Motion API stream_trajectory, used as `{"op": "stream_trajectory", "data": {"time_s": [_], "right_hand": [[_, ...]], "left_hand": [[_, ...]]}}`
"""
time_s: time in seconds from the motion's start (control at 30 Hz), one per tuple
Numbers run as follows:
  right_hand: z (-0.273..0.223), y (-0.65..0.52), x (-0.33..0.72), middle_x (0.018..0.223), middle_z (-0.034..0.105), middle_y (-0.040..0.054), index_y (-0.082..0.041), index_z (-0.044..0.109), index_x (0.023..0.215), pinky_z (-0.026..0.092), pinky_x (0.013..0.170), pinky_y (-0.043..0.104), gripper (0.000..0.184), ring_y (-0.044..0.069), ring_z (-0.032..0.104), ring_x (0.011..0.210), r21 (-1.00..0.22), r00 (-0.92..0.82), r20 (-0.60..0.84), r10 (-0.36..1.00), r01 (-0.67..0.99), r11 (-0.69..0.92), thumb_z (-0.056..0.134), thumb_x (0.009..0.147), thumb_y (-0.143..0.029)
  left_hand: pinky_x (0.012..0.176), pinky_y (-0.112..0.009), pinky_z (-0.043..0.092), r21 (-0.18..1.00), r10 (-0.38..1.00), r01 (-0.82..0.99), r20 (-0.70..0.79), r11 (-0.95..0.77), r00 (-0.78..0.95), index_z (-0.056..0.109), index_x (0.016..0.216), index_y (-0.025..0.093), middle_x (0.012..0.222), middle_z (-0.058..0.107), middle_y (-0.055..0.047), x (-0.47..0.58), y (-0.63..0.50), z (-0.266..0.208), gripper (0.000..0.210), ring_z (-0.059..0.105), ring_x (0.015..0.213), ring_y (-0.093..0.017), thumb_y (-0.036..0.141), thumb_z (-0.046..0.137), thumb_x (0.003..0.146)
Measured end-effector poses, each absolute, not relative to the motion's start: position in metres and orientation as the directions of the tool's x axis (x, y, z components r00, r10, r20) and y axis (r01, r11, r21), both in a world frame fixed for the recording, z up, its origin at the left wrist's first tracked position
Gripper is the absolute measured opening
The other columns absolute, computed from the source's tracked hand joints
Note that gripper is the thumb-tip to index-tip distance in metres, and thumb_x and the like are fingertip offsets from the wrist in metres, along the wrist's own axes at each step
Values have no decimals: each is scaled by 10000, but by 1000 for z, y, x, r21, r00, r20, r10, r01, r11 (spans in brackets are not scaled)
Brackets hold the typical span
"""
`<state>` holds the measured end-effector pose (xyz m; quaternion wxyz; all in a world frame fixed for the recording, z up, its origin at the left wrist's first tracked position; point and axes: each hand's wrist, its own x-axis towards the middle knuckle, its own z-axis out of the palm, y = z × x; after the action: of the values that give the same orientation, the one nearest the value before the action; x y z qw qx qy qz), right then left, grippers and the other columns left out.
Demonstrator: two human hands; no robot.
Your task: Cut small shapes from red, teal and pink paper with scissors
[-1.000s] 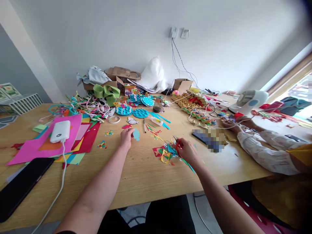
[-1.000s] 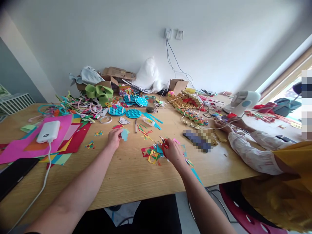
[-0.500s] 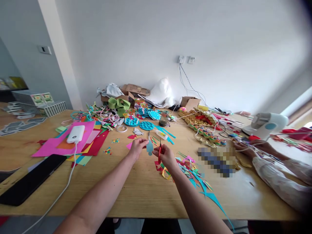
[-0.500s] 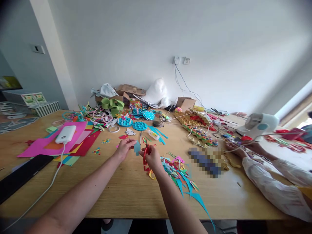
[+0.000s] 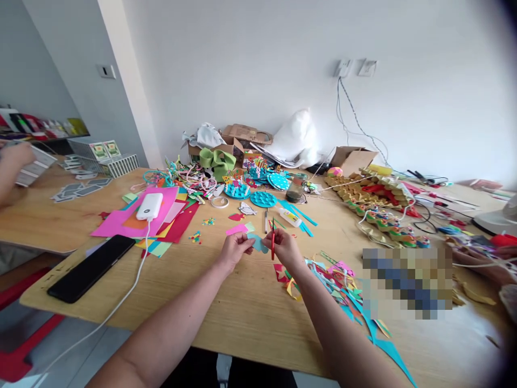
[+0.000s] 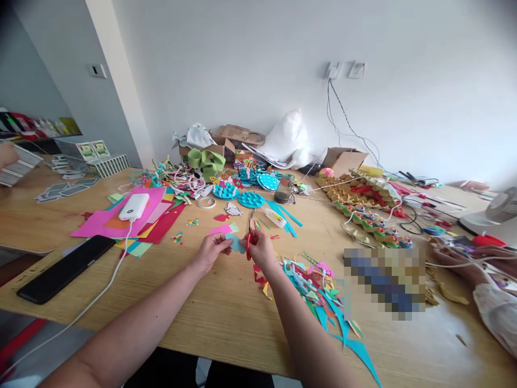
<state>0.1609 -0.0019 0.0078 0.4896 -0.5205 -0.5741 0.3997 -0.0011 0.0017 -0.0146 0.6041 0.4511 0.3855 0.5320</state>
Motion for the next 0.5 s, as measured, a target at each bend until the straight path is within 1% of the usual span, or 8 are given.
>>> {"op": "stream_trajectory", "data": {"time_s": [0.13, 0.23, 0.37, 0.5], "right_hand": [[6, -5, 162, 624, 612, -7, -180, 554, 705, 471, 552, 267, 345, 152, 588, 581, -984, -61, 95, 994, 143, 103, 799, 574, -385], [3, -10, 160, 615, 599, -10, -184, 547, 685, 442, 536, 258, 334, 146, 566, 568, -983, -65, 77, 995, 164, 87, 798, 581, -379], [-3, -17, 158, 657, 607, 4, -186, 560, 718, 447, 588, 267, 269, 148, 561, 609, -985, -28, 96, 995, 143, 99, 755, 657, -359], [-13, -21, 155, 717, 608, 15, -192, 557, 754, 451, 607, 265, 212, 151, 559, 657, -985, 66, 144, 987, 109, 137, 707, 721, -337]], "left_hand": [[530, -231, 421, 938, 992, -337, -41, 79, 117, 584, 588, 145, 524, 597, 3, -3, 0, -18, 330, 531, 491, -100, 382, 811, 550], [543, -240, 426, 910, 988, -395, -86, 129, 127, 612, 619, 144, 585, 622, -3, -6, -2, -16, 302, 531, 511, -98, 351, 819, 541], [562, -247, 426, 889, 968, -399, -157, 225, 196, 657, 690, 142, 666, 659, -27, -9, -4, -14, 272, 541, 538, -98, 325, 812, 564], [565, -255, 428, 896, 954, -358, -183, 261, 238, 685, 755, 133, 670, 661, -36, -11, -4, -16, 274, 545, 549, -106, 328, 791, 595]]}}
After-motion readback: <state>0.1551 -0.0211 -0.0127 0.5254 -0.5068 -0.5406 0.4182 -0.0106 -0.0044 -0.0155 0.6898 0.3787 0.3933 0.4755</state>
